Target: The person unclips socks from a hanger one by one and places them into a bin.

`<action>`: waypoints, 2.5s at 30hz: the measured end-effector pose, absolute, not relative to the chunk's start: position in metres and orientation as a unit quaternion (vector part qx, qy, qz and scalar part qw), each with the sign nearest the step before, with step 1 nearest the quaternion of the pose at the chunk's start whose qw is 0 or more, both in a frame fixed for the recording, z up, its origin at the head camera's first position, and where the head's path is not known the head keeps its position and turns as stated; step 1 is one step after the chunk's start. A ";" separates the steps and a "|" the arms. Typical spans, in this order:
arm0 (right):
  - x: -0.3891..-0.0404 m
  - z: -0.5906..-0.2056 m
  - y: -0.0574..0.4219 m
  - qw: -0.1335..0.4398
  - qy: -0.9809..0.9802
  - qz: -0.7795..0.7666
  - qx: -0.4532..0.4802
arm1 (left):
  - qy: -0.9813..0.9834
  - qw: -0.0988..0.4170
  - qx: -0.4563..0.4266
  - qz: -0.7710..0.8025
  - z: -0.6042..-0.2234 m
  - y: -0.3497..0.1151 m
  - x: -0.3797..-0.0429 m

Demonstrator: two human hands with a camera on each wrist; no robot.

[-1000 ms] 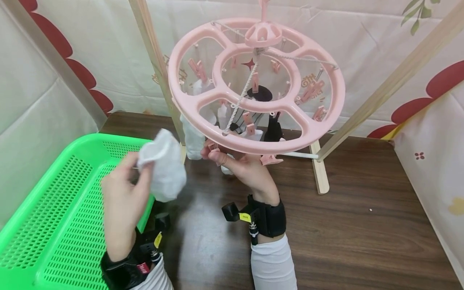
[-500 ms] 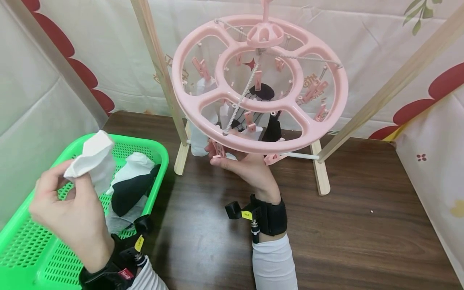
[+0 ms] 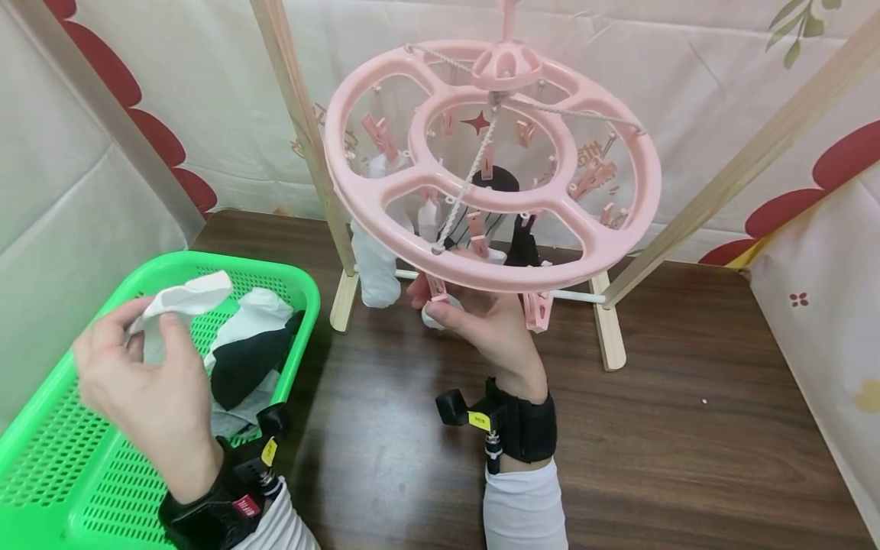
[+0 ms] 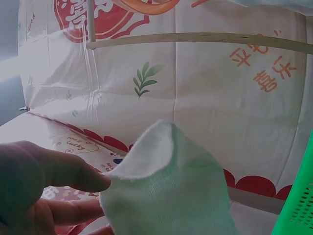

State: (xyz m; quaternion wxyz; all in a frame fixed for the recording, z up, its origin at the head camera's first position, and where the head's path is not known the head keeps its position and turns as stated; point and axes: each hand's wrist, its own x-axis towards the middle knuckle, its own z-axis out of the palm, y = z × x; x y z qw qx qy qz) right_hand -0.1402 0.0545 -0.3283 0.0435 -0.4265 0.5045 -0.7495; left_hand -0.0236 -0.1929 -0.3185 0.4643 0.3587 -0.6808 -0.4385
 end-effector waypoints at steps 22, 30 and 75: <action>-0.126 -0.315 0.098 -0.077 0.516 -0.755 -0.397 | -0.788 0.404 0.284 -0.368 -0.325 -0.179 -0.034; -0.123 -0.316 0.112 -0.072 0.482 -0.804 -0.339 | -0.815 0.374 0.150 -0.415 -0.336 -0.160 -0.062; -0.156 -0.364 0.080 -0.010 0.541 -0.774 -0.329 | -0.831 0.104 -0.153 -0.524 -0.367 -0.118 -0.098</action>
